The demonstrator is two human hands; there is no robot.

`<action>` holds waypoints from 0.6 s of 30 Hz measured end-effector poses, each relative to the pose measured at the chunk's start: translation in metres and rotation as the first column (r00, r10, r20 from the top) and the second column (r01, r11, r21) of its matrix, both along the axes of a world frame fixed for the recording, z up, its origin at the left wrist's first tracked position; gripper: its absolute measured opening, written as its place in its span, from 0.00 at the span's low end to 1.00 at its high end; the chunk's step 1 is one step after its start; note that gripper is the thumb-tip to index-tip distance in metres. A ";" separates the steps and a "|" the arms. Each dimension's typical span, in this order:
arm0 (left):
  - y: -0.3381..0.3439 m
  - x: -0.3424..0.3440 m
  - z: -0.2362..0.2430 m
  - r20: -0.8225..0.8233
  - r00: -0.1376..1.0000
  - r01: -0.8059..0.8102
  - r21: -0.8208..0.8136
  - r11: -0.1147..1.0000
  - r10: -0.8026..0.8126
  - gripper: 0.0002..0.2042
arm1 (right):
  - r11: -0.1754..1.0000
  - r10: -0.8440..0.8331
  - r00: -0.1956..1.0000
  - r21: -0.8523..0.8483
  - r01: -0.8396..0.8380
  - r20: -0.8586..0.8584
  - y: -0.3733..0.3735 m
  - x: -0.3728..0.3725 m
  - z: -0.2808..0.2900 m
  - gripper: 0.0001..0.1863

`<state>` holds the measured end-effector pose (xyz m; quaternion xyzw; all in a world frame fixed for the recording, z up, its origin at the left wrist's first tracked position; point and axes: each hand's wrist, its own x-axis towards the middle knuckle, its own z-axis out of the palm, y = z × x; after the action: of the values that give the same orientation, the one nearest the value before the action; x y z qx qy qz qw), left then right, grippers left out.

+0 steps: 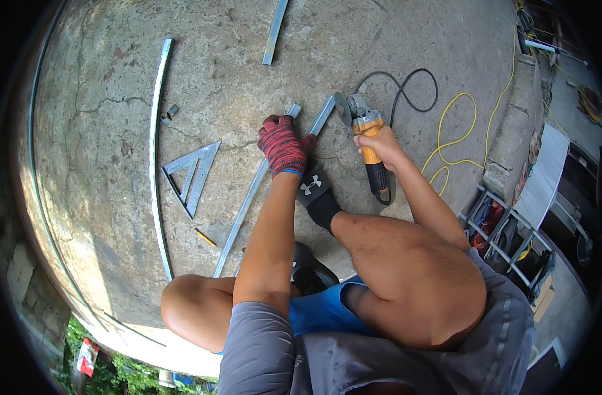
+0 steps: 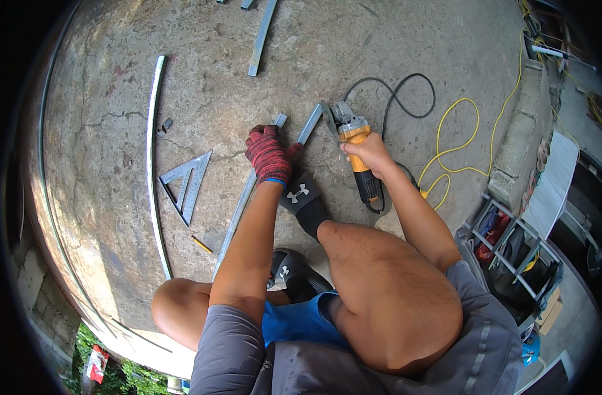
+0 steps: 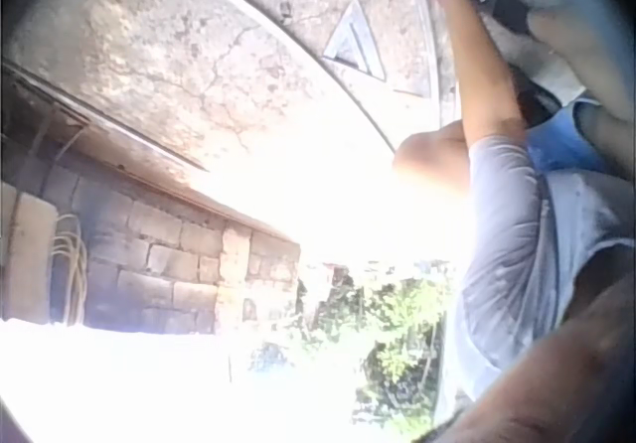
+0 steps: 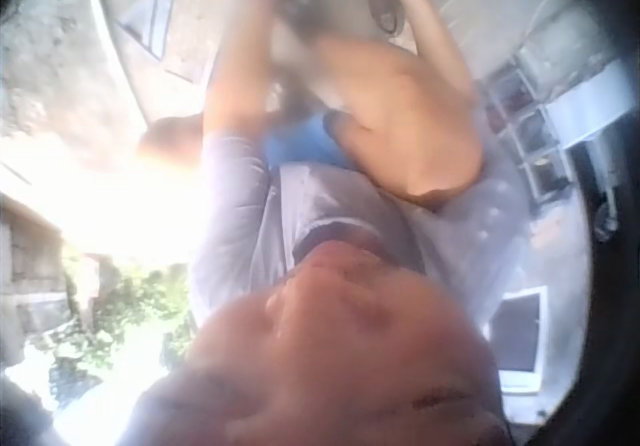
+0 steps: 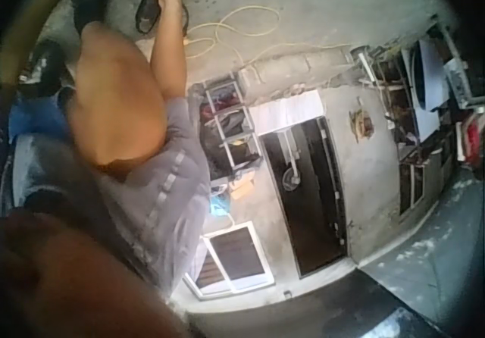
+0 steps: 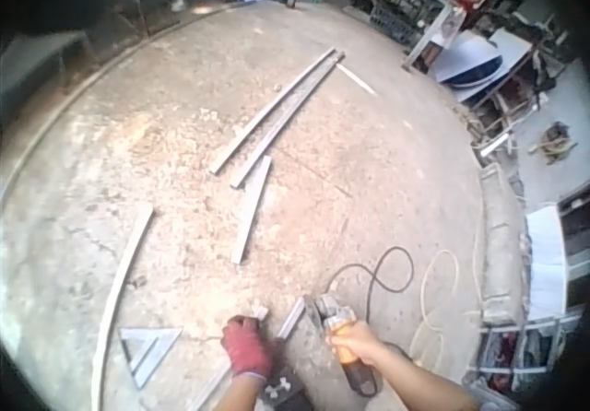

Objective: Marking metal bars using a speed square and pencil, then cutting them with an angle grinder.

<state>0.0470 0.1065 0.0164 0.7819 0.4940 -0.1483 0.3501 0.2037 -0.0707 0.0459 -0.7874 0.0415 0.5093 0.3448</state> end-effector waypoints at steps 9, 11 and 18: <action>-0.001 0.000 -0.001 0.013 1.000 0.000 0.006 1.000 0.000 0.34 | 1.000 -0.007 1.000 0.013 0.007 -0.011 -0.001 -0.001 -0.001 0.13; -0.001 -0.001 -0.002 0.013 1.000 -0.002 0.011 1.000 0.002 0.34 | 1.000 -0.012 1.000 0.013 0.012 -0.015 0.000 -0.002 0.000 0.13; 0.000 0.000 -0.001 0.002 1.000 -0.001 -0.006 1.000 0.001 0.34 | 1.000 -0.001 1.000 -0.004 0.001 -0.015 0.001 -0.002 0.001 0.12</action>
<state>0.0474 0.1070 0.0150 0.7808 0.4937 -0.1486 0.3530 0.2022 -0.0702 0.0464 -0.7842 0.0456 0.5149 0.3432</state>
